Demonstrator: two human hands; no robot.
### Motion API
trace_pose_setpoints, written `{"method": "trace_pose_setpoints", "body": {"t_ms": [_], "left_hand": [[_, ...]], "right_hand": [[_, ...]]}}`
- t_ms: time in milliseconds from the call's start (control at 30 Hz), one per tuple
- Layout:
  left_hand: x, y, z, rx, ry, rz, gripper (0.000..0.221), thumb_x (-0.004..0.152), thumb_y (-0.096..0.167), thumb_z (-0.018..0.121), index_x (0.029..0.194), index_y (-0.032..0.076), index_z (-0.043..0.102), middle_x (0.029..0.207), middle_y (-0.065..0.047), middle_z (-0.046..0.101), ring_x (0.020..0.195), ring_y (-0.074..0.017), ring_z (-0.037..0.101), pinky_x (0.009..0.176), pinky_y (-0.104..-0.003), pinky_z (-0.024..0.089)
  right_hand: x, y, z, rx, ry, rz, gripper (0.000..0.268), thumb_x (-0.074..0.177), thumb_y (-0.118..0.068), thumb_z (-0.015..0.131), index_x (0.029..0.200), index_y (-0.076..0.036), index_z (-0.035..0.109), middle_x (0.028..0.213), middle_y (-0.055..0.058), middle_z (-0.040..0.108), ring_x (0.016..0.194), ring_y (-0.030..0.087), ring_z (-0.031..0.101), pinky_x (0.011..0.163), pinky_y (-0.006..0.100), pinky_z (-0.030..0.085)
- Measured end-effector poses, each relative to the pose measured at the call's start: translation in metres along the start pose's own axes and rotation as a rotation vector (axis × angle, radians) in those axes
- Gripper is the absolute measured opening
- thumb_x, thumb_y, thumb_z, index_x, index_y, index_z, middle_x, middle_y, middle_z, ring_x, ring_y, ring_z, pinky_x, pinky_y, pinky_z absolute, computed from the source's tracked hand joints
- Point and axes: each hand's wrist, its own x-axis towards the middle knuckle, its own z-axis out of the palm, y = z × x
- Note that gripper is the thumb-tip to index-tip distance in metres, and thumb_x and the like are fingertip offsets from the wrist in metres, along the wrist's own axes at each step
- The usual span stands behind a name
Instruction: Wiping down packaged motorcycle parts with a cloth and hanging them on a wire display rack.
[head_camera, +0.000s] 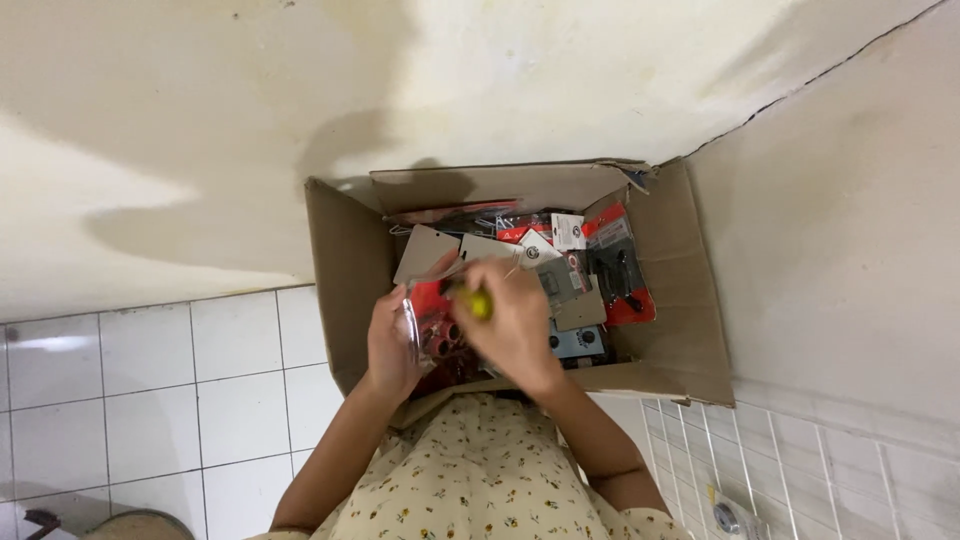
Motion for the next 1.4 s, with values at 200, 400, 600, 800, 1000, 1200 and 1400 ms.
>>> {"method": "trace_pose_setpoints", "body": {"t_ms": [200,400,600,800,1000,1200,1400], "left_hand": [[0.008,-0.002,0.007,0.035,-0.037,0.106,0.082,0.097,0.05,0.028,0.156,-0.005,0.041,0.154,-0.02,0.054,0.137,-0.0335,0.056,0.119,-0.046,0.04],[0.008,-0.021,-0.01,-0.058,0.054,-0.037,0.084,0.094,0.051,0.023,0.163,0.005,0.038,0.154,-0.027,0.047,0.122,-0.0361,0.042,0.104,-0.048,0.028],[0.004,-0.002,0.01,0.001,0.049,0.085,0.081,0.096,0.054,0.018,0.158,0.006,0.036,0.161,-0.017,0.045,0.151,-0.0328,0.042,0.124,-0.042,0.034],[0.008,0.007,0.008,-0.026,0.108,0.068,0.077,0.101,0.053,0.009,0.16,0.009,0.032,0.162,-0.015,0.043,0.149,-0.0344,0.043,0.122,-0.044,0.035],[0.005,0.011,0.008,0.035,0.112,0.042,0.08,0.1,0.056,0.006,0.161,0.01,0.032,0.163,-0.012,0.043,0.143,-0.0341,0.044,0.112,-0.042,0.039],[0.002,0.005,0.006,0.069,0.093,0.061,0.078,0.102,0.055,0.008,0.16,0.01,0.033,0.16,-0.013,0.048,0.146,-0.029,0.048,0.122,-0.041,0.037],[0.001,0.007,0.005,0.143,0.136,0.098,0.078,0.106,0.054,0.008,0.164,0.01,0.036,0.156,-0.018,0.052,0.117,-0.0335,0.047,0.099,-0.049,0.035]], "right_hand": [[0.019,-0.032,0.001,0.036,0.009,0.073,0.031,0.082,-0.006,0.082,0.087,-0.007,0.052,0.077,0.009,0.06,0.064,0.019,0.061,0.055,0.035,0.048],[0.024,-0.02,0.008,0.086,0.051,0.149,0.033,0.081,-0.002,0.082,0.083,-0.006,0.049,0.076,0.009,0.056,0.068,0.022,0.058,0.062,0.038,0.048],[0.021,-0.02,0.01,0.164,0.07,-0.046,0.029,0.079,-0.001,0.079,0.083,-0.009,0.052,0.08,0.008,0.06,0.081,0.026,0.066,0.083,0.047,0.054],[0.018,-0.008,0.014,-0.001,0.069,0.032,0.032,0.079,-0.001,0.082,0.079,-0.008,0.051,0.074,0.008,0.057,0.08,0.028,0.062,0.079,0.046,0.051],[0.029,-0.012,0.005,0.046,0.069,0.002,0.034,0.078,-0.001,0.082,0.075,-0.009,0.049,0.073,0.008,0.057,0.074,0.024,0.06,0.075,0.043,0.05],[0.025,-0.008,0.009,0.111,0.009,-0.043,0.03,0.076,-0.001,0.078,0.074,-0.01,0.05,0.075,0.007,0.058,0.076,0.023,0.061,0.071,0.041,0.049],[0.021,-0.033,0.009,-0.092,0.082,-0.029,0.029,0.076,-0.001,0.08,0.077,-0.007,0.052,0.081,0.01,0.06,0.085,0.029,0.064,0.074,0.045,0.045]]}}
